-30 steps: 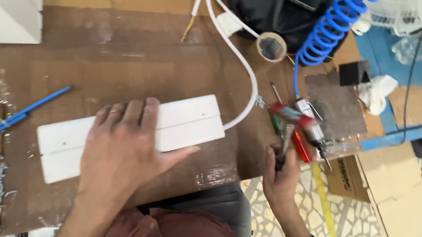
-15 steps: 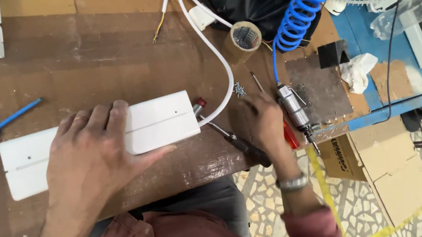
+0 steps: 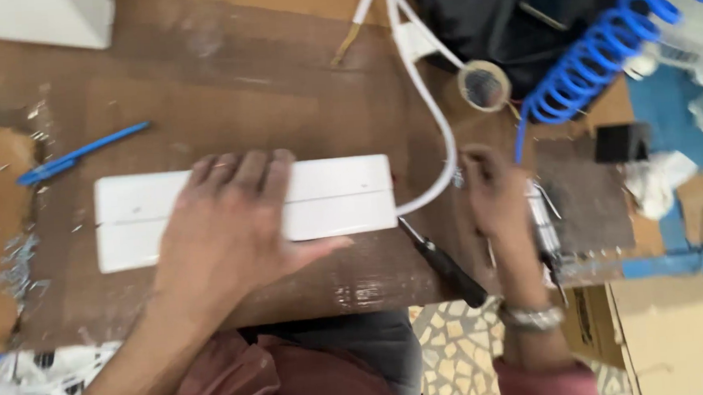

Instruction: Assembling white plastic electronic component enclosures using a pneumatic screwdriver and manual tools on a workbench.

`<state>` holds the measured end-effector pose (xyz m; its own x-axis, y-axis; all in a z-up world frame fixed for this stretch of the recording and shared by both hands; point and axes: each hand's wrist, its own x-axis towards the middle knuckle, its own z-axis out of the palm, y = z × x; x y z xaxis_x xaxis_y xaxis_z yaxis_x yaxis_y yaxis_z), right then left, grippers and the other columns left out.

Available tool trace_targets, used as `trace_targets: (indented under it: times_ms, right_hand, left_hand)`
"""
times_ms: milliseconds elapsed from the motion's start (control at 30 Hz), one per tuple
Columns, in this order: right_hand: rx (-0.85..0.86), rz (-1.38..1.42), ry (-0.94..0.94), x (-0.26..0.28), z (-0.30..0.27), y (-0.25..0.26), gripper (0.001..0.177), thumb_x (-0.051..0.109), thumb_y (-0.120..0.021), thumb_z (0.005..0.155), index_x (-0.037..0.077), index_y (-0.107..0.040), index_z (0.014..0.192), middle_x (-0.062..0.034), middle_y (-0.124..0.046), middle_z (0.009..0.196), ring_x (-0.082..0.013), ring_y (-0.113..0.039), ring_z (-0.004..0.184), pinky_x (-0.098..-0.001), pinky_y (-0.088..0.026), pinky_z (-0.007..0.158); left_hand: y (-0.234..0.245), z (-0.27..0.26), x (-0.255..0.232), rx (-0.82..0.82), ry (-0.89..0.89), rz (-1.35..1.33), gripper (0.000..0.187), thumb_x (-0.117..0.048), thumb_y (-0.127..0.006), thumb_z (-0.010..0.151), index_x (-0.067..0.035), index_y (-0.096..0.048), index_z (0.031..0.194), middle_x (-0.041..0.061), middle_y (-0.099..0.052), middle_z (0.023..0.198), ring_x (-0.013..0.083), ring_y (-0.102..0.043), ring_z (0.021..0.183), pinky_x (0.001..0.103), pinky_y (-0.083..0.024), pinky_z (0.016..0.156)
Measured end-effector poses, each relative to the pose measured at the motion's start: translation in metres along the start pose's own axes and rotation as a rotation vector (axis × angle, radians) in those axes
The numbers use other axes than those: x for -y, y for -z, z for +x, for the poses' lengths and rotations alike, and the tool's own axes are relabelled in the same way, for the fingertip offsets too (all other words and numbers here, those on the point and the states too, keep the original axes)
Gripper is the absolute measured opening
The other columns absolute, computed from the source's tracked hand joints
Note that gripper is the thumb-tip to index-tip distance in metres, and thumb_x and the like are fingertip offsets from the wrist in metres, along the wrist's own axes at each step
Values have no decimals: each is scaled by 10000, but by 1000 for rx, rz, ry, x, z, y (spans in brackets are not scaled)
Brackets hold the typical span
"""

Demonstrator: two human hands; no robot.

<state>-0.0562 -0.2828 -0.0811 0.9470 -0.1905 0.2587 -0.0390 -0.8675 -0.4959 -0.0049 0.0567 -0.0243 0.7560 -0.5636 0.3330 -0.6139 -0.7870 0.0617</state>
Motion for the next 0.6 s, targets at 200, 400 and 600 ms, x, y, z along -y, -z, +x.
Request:
trace_targets:
  times_ms: [200,400,600]
  right_hand:
    - [-29,346,-132,128,-2,49,194,-81,-694,962,-17,-703,1146,-54,-698,855,-85,-569,624,-201,-438,523]
    - [193,285,197,160,9,37,97,-55,-726,852,-47,-731,949,-56,-715,891,-88,-534,589,-202,-428,524]
    - [204,192,324,156,8,32,225,-73,-730,833,-31,-758,1052,-102,-728,1043,-159,-637,782,-240,-484,634]
  left_hand:
    - [-5,-2,-2,-42,-20,-8,1099,-1008,-535,829,25,-678,1177,170,-726,974,296,-741,881,424,-587,879]
    - [-7,-3,-1,-19,-14,-74,1110,-989,-598,805,45,-674,1200,203,-742,998,317,-753,885,453,-576,935]
    - [0,-3,-2,-103,8,-157,984,-864,-689,796,56,-679,1146,192,-719,1035,329,-699,928,433,-493,967]
